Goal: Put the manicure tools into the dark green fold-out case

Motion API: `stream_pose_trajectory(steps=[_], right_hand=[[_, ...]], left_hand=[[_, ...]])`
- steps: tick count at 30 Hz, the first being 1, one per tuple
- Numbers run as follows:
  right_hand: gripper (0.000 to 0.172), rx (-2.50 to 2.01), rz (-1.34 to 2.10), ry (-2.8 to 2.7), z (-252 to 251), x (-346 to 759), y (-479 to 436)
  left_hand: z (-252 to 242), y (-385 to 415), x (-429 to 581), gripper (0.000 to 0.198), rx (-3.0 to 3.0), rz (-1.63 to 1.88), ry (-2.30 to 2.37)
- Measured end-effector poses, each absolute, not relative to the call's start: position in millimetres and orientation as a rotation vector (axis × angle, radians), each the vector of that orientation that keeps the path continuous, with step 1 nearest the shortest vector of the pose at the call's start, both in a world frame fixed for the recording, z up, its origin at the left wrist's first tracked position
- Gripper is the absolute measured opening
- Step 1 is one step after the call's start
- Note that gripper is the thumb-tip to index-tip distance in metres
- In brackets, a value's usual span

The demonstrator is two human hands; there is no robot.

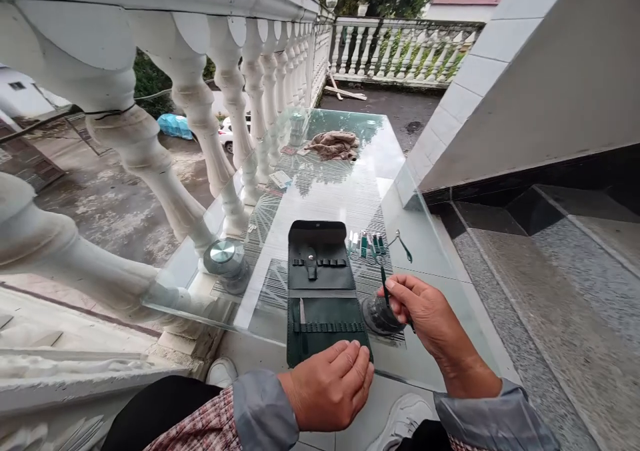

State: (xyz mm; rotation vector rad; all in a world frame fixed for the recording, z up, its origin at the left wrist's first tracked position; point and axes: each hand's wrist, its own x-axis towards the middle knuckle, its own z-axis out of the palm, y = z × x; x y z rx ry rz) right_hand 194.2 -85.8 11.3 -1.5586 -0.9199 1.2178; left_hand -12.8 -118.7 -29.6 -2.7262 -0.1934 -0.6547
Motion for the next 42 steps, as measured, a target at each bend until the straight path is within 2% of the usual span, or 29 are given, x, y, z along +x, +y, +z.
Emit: stream_pose_trajectory(steps=[4, 8, 17, 20, 24, 26, 31, 38, 42], right_hand=[[0.041, -1.434, 1.339, -0.743, 9, 170, -83], [0.054, -1.372, 1.417, -0.805, 9, 148, -81], [0.065, -1.431, 1.284, -1.167, 2, 111, -77], [0.06, -1.418, 1.288, -1.19, 4, 107, -76], [0.033, -1.393, 1.389, -1.264, 6, 103, -74], [0.027, -1.429, 1.387, -1.303, 5, 100, -72], [0.024, -1.494, 1.375, -1.348, 1, 92, -69], [0.042, -1.45, 1.344, -1.332, -4, 87, -68], [0.04, -1.457, 1.328, -1.366, -7, 88, -68]], left_hand=[[-28, -119, -13, 0.029, -2.73, -0.656, -0.171], [-27, -118, -13, 0.029, -2.747, -0.644, -0.181], [-23, -118, -17, 0.03, -2.798, -0.552, -0.127], [-23, -118, -17, 0.03, -2.815, -0.568, -0.12], [-24, -119, -16, 0.03, -2.848, -0.532, -0.126], [-25, -119, -15, 0.028, -2.877, -0.515, -0.125], [-26, -119, -15, 0.023, -2.947, -0.533, -0.118], [-28, -119, -15, 0.023, -2.964, -0.604, -0.119], [-28, -119, -15, 0.023, -2.966, -0.583, -0.125]])
